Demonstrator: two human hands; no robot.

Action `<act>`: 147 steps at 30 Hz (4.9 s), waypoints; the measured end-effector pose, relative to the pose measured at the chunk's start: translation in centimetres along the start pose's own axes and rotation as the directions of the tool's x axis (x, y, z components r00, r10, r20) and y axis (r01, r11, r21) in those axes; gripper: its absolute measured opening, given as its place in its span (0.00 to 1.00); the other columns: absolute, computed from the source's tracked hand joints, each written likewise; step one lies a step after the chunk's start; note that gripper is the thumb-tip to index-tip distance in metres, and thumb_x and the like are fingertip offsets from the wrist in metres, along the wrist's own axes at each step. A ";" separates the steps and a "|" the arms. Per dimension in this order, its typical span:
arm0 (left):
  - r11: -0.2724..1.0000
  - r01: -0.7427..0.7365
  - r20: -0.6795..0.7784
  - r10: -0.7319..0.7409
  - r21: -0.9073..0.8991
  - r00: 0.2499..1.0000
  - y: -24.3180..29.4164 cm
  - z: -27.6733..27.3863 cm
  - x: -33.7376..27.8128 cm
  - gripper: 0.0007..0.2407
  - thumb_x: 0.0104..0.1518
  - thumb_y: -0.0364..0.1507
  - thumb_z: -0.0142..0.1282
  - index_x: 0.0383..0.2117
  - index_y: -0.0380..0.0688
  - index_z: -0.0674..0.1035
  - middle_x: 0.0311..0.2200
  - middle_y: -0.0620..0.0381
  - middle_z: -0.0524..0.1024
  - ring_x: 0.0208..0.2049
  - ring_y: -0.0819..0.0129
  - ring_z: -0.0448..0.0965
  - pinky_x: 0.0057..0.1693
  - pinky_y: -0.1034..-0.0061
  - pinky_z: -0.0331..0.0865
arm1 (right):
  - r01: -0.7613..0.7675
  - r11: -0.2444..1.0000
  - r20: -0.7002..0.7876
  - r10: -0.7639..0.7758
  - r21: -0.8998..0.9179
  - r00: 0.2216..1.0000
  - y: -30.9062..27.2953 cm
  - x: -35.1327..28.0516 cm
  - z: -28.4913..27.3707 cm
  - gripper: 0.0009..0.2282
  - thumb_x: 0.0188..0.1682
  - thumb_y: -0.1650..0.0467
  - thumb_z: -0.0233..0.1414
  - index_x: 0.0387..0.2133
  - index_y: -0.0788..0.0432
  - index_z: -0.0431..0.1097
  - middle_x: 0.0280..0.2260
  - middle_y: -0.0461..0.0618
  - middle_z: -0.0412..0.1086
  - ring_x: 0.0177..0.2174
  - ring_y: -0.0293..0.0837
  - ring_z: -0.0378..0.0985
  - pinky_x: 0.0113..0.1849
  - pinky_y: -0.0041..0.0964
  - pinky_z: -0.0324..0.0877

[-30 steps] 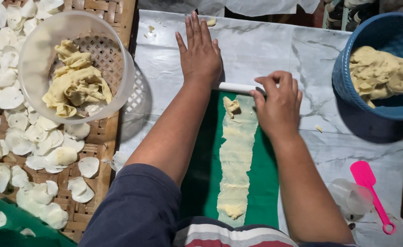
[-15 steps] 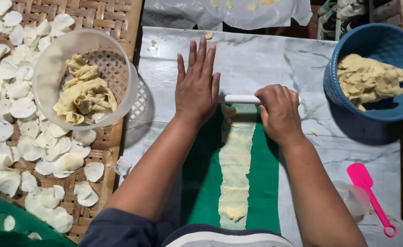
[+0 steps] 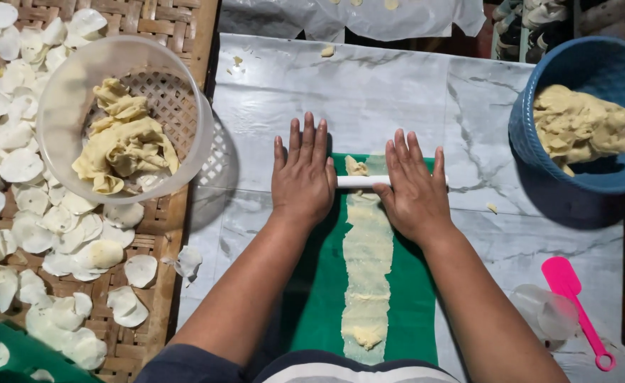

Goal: Rolling out small portions of dough into thin circles using a rolling pin on a plastic mat

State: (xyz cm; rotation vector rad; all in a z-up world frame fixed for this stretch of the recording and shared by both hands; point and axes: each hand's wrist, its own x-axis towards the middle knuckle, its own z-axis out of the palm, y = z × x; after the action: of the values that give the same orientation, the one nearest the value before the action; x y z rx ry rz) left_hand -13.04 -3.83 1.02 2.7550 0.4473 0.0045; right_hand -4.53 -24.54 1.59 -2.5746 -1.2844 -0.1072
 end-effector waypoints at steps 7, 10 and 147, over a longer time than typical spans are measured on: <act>0.999 0.027 0.110 -0.025 -0.018 0.994 -0.6 -1.7 5.5 0.27 0.70 0.40 0.25 0.75 0.48 0.42 0.75 0.49 0.29 0.76 0.50 0.25 0.73 0.46 0.19 | -0.166 0.986 0.183 0.167 -0.021 0.969 1.0 6.2 -0.2 0.33 0.62 0.50 0.26 0.72 0.61 0.47 0.72 0.60 0.46 0.71 0.55 0.40 0.62 0.74 0.19; 0.999 0.044 0.107 -0.042 -0.016 0.993 -0.8 -2.0 7.2 0.27 0.70 0.39 0.26 0.75 0.47 0.41 0.76 0.49 0.29 0.76 0.52 0.26 0.74 0.46 0.21 | -0.210 0.977 0.258 0.214 -0.045 0.942 2.2 8.2 0.7 0.35 0.60 0.47 0.21 0.73 0.54 0.39 0.74 0.52 0.36 0.72 0.49 0.32 0.63 0.76 0.17; 0.741 -0.305 -0.353 0.098 -0.598 0.931 3.8 2.2 -31.1 0.24 0.66 0.17 0.41 0.70 0.33 0.57 0.71 0.34 0.50 0.72 0.37 0.51 0.72 0.53 0.53 | -0.586 0.417 0.247 0.627 0.695 0.739 -16.0 -21.6 -1.8 0.07 0.46 0.66 0.65 0.33 0.56 0.80 0.20 0.54 0.74 0.22 0.41 0.70 0.26 0.33 0.63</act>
State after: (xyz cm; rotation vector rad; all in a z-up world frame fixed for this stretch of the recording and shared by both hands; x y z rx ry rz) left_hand -41.32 -17.49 1.88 2.0888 0.1584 0.5422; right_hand -30.26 -32.51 2.60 -2.0680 -0.1556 0.4160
